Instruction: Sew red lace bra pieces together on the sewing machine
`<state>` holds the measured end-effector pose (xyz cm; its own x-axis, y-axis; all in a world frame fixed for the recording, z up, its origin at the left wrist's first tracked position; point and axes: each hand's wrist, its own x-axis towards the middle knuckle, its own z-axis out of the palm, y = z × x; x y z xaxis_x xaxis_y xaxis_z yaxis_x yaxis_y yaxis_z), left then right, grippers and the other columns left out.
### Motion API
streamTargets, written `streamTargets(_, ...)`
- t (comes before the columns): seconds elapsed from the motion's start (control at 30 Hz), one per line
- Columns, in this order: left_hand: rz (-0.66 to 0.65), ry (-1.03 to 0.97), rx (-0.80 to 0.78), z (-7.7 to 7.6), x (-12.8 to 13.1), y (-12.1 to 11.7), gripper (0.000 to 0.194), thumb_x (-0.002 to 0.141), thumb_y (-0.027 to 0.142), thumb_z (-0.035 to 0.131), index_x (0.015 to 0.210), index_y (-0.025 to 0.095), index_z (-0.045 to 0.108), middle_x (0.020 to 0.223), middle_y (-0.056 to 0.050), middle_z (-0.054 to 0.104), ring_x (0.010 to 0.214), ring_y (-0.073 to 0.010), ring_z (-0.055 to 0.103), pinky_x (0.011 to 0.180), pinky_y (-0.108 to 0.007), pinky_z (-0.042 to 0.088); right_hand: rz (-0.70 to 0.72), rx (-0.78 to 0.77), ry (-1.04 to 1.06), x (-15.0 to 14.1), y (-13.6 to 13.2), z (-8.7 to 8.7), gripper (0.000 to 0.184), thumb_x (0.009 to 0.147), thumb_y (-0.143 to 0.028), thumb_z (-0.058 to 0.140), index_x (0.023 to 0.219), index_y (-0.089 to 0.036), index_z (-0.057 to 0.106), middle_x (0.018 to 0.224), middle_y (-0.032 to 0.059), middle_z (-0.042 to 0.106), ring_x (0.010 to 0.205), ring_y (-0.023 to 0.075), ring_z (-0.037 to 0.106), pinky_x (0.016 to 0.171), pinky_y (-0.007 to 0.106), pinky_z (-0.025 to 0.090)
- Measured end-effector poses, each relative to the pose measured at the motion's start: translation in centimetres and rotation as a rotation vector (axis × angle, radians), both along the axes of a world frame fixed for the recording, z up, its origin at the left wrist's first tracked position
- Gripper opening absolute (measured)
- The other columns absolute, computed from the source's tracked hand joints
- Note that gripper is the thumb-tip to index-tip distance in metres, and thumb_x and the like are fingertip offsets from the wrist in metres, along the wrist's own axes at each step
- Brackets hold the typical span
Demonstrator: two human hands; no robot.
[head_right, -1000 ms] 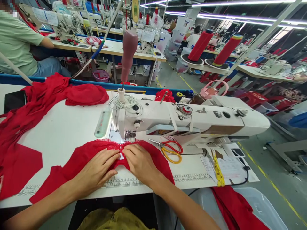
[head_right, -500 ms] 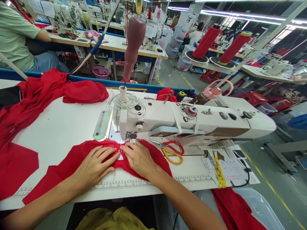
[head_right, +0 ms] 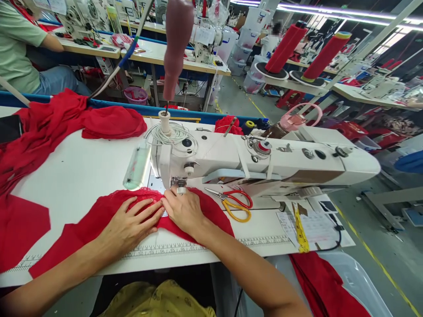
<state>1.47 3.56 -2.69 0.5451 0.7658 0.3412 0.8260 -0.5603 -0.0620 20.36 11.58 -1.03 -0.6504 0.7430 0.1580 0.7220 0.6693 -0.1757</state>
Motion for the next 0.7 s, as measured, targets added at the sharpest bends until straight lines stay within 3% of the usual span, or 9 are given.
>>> streamTargets(0.2,-0.009,-0.022,-0.033,0.1,-0.1,-0.1,0.03,0.099,0.028,0.05,0.125,0.023,0.064,0.13,-0.008,0.067,0.118,-0.0303,0.059,0.104,-0.053,0.038,-0.016,-0.022,0.037,-0.5,0.7,-0.5,0.025,0.103,-0.028,0.043,0.09,-0.023,0.064,0.092,0.003,0.068,0.075,0.0161,0.06,0.056,0.026,0.034)
streamTargets(0.43,0.015,-0.065,-0.101,0.7,0.0,-0.1,0.038,0.104,0.038,0.041,0.131,0.021,0.061,0.137,-0.007,0.063,0.119,-0.0301,0.057,0.099,-0.052,0.038,0.0,-0.024,0.115,1.3,0.7,0.0,0.024,0.103,-0.025,0.044,0.106,-0.024,0.067,0.095,0.0034,0.072,0.082,0.017,0.064,0.071,0.026,0.043)
streamTargets(0.57,0.083,-0.103,-0.122,0.5,0.8,-0.4,0.049,0.102,0.048,0.041,0.139,0.019,0.055,0.134,-0.009,0.065,0.118,-0.0323,0.057,0.102,-0.057,0.036,-0.001,-0.085,0.126,1.1,0.3,0.1,0.019,0.101,-0.027,0.049,0.101,-0.023,0.067,0.09,0.0029,0.072,0.078,0.0168,0.063,0.066,0.026,0.041)
streamTargets(0.7,0.104,-0.088,-0.091,0.1,1.4,-0.7,0.044,0.102,0.045,0.044,0.136,0.021,0.059,0.133,-0.009,0.066,0.117,-0.0342,0.058,0.107,-0.066,0.029,-0.04,-0.093,0.111,0.3,0.6,-0.2,0.014,0.099,-0.029,0.052,0.094,-0.024,0.065,0.087,0.001,0.07,0.071,0.0156,0.061,0.062,0.026,0.038)
